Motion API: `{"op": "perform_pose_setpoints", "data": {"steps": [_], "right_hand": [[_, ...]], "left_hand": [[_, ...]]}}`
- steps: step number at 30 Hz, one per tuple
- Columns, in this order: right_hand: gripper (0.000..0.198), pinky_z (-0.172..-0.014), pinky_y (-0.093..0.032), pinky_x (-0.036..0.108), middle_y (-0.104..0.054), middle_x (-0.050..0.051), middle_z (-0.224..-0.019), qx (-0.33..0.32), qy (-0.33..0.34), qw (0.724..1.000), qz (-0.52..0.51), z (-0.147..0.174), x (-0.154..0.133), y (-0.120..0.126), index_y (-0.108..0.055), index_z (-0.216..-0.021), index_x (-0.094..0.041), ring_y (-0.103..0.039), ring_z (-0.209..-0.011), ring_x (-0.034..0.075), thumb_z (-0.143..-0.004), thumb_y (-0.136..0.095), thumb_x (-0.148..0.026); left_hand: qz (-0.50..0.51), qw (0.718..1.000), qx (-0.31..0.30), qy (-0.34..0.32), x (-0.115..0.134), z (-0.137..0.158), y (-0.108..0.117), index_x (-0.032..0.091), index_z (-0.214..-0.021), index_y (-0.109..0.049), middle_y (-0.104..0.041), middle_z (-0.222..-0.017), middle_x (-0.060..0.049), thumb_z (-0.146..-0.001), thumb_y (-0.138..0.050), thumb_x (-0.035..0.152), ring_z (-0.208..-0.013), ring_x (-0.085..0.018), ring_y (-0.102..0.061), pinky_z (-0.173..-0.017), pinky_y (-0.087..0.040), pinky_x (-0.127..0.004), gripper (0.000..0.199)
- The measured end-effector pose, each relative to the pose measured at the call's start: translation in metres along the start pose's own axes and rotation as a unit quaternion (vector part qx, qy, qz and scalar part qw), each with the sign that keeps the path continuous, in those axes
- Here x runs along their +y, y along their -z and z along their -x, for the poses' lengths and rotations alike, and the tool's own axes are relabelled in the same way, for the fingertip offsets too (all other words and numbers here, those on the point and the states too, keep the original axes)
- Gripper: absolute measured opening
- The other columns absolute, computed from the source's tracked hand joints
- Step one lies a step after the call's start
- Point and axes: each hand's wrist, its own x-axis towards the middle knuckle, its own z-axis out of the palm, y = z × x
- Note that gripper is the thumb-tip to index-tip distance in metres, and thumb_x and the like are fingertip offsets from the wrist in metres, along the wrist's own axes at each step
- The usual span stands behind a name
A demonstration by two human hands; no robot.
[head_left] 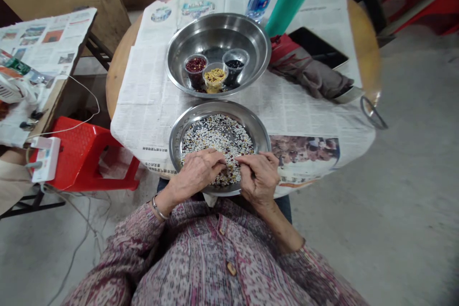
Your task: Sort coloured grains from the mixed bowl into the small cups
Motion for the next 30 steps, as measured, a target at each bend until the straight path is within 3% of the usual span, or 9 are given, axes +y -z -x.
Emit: {"op": "perform_pose_setpoints", "data": {"steps": [4,8,14,19,30], "right_hand": [[0.022,-0.091,-0.044,0.037,-0.074,-0.003,-0.079,0.001,-0.006,1.000,0.003,0.000,0.000,0.000,-0.066,-0.087,-0.025,-0.067,-0.072,0.015,-0.084,-0.053,-0.008],[0.021,-0.091,-0.043,0.037,-0.073,-0.003,-0.079,0.006,0.000,1.000,-0.003,0.001,0.000,-0.001,-0.065,-0.087,-0.025,-0.067,-0.073,0.015,-0.084,-0.054,-0.008],[0.021,-0.092,-0.043,0.037,-0.073,-0.003,-0.078,0.009,0.008,1.000,-0.008,0.001,0.001,-0.001,-0.065,-0.088,-0.024,-0.067,-0.072,0.015,-0.085,-0.055,-0.006],[0.021,-0.092,-0.043,0.037,-0.073,-0.002,-0.079,0.008,0.011,1.000,-0.006,0.001,0.001,-0.001,-0.065,-0.088,-0.023,-0.067,-0.073,0.015,-0.086,-0.054,-0.006],[0.021,-0.092,-0.043,0.037,-0.073,-0.003,-0.078,0.007,0.007,1.000,-0.002,0.001,0.001,-0.001,-0.066,-0.087,-0.024,-0.067,-0.072,0.014,-0.085,-0.053,-0.007]], "left_hand": [[0.174,0.980,0.066,0.069,-0.003,-0.003,0.009,0.019,-0.089,-0.062,-0.061,-0.073,0.002,-0.096,-0.051,0.026,-0.067,-0.011,-0.055,-0.068,-0.048,-0.025,0.015],[0.271,0.954,0.048,0.122,-0.007,-0.003,0.018,0.018,-0.094,-0.062,-0.061,-0.074,0.001,-0.094,-0.042,0.019,-0.063,-0.010,-0.053,-0.058,-0.044,-0.023,0.019],[0.114,0.993,-0.027,0.017,-0.003,0.012,0.018,0.019,-0.096,-0.067,-0.065,-0.080,0.002,-0.092,-0.058,0.020,-0.074,-0.012,-0.058,-0.078,-0.048,-0.027,0.009],[-0.007,0.998,-0.054,-0.001,0.000,0.020,0.015,0.020,-0.108,-0.065,-0.069,-0.099,-0.002,-0.095,-0.055,0.018,-0.090,-0.016,-0.063,-0.089,-0.047,-0.032,0.017],[-0.029,0.998,-0.050,-0.001,-0.002,0.015,0.007,0.021,-0.099,-0.071,-0.073,-0.092,-0.002,-0.095,-0.056,0.022,-0.086,-0.017,-0.066,-0.080,-0.047,-0.028,0.016]]}}
